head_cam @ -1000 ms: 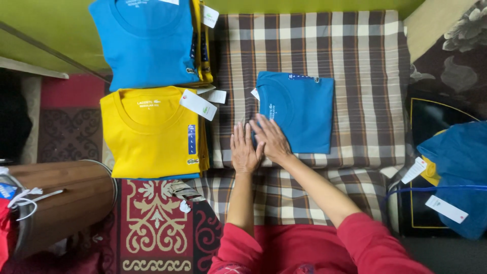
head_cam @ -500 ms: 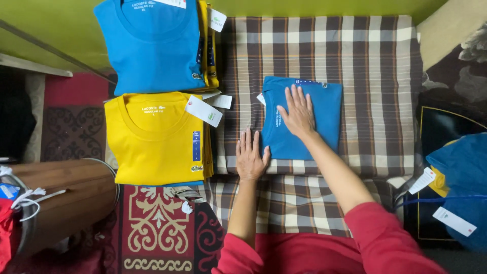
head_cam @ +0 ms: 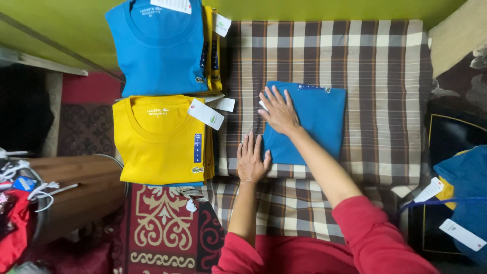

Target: Folding a blue t-shirt on a flat surface.

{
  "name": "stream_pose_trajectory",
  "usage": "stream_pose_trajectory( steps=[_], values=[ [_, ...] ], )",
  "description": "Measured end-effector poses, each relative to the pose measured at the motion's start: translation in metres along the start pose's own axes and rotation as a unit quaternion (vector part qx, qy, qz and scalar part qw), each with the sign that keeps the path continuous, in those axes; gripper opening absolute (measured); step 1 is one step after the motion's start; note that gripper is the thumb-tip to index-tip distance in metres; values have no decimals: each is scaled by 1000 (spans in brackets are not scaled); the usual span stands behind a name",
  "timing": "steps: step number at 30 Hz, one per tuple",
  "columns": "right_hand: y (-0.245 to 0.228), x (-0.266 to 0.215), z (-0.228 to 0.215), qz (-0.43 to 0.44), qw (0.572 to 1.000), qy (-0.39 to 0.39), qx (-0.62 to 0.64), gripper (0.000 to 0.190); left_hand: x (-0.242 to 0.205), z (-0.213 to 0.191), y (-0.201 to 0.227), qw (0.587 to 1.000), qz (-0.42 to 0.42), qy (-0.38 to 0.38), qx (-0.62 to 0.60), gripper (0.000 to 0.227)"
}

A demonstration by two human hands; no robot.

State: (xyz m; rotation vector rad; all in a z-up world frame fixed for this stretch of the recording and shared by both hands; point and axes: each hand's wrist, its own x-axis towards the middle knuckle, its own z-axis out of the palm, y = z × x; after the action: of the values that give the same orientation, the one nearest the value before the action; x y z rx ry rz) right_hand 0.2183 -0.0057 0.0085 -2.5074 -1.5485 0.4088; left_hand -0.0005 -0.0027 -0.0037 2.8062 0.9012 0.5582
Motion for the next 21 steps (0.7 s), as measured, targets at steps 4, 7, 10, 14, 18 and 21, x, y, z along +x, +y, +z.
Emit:
stream_pose_trajectory(
  steps=[4, 7, 10, 14, 18, 21],
  values=[
    [-3, -55, 30, -79, 988, 128, -26, 60, -2, 6, -2, 1000, -1, -7, 10, 62],
    [-8, -121, 33, -126, 980, 144, -45, 60, -3, 5, -2, 1000, -6, -13, 2, 63],
    [8, -158, 38, -104, 980, 157, -60, 62, -2, 5, -2, 1000, -5, -24, 3, 64],
    [50, -162, 21, 54, 973, 198, -101, 67, -1, 1, -1, 999, -8, -38, 1, 63],
    [85, -135, 2, 191, 958, 203, -68, 67, -2, 3, -2, 999, -8, -33, 3, 61],
    [94, -103, -17, 185, 969, 164, -22, 66, -1, 0, 0, 1000, -8, -29, 5, 61]
  ],
)
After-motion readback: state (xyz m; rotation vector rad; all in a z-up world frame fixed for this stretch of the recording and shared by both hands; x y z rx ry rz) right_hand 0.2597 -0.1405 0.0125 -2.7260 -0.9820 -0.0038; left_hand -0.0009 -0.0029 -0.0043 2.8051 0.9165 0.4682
